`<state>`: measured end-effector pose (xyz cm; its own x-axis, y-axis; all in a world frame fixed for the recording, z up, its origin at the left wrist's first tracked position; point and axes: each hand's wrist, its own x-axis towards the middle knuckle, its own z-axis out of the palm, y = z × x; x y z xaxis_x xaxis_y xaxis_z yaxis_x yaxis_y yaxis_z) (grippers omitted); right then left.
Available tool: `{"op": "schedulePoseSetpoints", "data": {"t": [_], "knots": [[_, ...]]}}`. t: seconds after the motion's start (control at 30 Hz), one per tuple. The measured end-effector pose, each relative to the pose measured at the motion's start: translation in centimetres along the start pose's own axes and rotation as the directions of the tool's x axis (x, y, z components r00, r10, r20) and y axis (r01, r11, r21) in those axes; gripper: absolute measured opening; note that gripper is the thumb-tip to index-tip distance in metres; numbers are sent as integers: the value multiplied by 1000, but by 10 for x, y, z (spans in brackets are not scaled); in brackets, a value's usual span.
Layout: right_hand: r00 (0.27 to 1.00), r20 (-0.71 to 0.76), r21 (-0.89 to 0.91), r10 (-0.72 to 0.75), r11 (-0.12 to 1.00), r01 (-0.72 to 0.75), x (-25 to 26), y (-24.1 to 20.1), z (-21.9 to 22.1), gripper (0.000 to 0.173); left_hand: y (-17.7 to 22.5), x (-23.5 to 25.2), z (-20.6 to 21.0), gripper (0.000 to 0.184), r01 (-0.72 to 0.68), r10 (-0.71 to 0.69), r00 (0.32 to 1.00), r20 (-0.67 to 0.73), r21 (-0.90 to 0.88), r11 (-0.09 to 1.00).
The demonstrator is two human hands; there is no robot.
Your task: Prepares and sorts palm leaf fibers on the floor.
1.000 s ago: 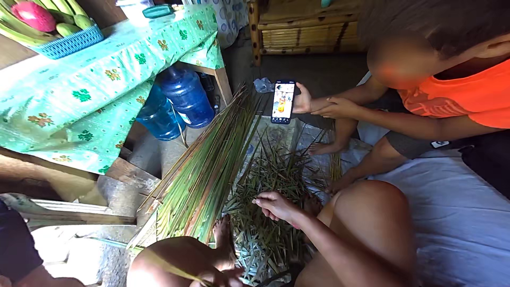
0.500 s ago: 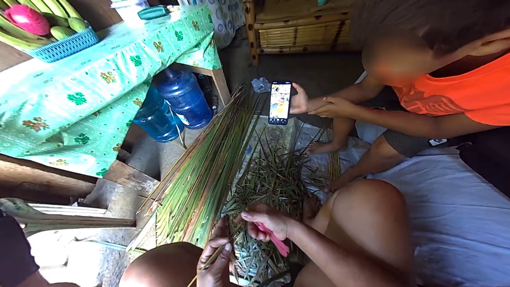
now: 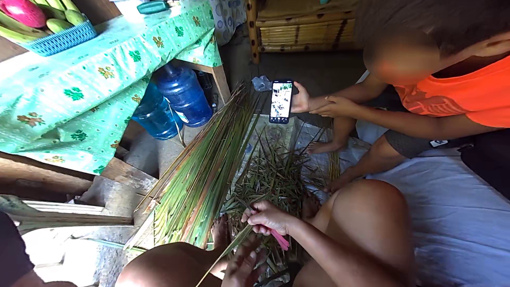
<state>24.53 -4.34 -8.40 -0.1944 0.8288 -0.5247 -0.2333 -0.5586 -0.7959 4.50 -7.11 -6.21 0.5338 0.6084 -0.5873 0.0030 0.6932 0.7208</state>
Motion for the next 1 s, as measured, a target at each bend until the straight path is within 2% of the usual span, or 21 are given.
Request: {"op": "schedulePoseSetpoints", "data": {"t": [0.07, 0.17, 0.23, 0.27, 0.3, 0.33, 0.37, 0.4, 0.47, 0.53, 0.63, 0.7, 0.77, 0.83, 0.93, 1.0], "knots": [[1000, 6, -86, -4, 996, 5, 0, -1, -4, 11, 4, -15, 1, 36, -84, 67, 991, 114, 144, 986], [1000, 5, -165, -3, 986, 4, -2, -4, -11, 12, 15, -30, -3, 27, -358, 346, 933, 94, 301, 884], [1000, 2, -180, -13, 984, 14, -3, -6, -15, 13, 22, -27, -17, 24, -498, 571, 820, 35, 537, 681], [1000, 5, -180, -20, 983, 21, -3, -8, -17, 13, 23, -22, -26, 24, -496, 659, 751, 37, 690, 527], [999, 10, -174, -31, 984, 32, -5, -10, -19, 14, 26, -19, -34, 25, -427, 699, 713, 57, 827, 367], [999, 11, -161, -45, 986, 46, -6, -11, -21, 14, 30, -19, -37, 28, -338, 682, 726, 87, 909, 244], [998, 4, -136, -60, 989, 60, -7, -12, -22, 14, 34, -20, -37, 28, -261, 609, 787, 100, 948, 181], [997, -12, -102, -75, 992, 74, -7, -12, -23, 14, 36, -22, -37, 28, -210, 500, 860, 97, 962, 176], [993, -66, -54, -98, 994, 95, -7, -12, -23, 12, 33, -21, -38, 31, -196, 253, 959, 125, 940, 280], [983, -135, -17, -123, 992, 122, -7, -12, -20, 13, 25, -17, -35, 31, -179, 121, 983, 139, 875, 449], [960, -186, -11, -207, 978, 209, -3, -5, -14, 31, 19, -10, -30, 28, -141, 156, 987, 47, 727, 672], [952, -200, -170, -233, 965, 200, -3, -4, -10, 40, 20, -4, -29, 27, -102, 171, 984, -49, 632, 769], [957, -145, -422, -253, 890, 171, -5, -4, -9, 41, 22, 3, -29, 28, -78, 167, 980, -108, 564, 822], [970, -41, -584, -241, 793, 173, -5, -1, -7, 39, 24, 8, -29, 31, -63, 160, 977, -144, 519, 852], [969, 90, -664, -231, 711, 231, -6, 4, 3, 35, 23, 14, -26, 33, -66, 167, 970, -178, 469, 881], [965, 100, -707, -241, 666, 239, -5, 7, 8, 35, 20, 16, -22, 35, -82, 174, 970, -173, 441, 894]]}}
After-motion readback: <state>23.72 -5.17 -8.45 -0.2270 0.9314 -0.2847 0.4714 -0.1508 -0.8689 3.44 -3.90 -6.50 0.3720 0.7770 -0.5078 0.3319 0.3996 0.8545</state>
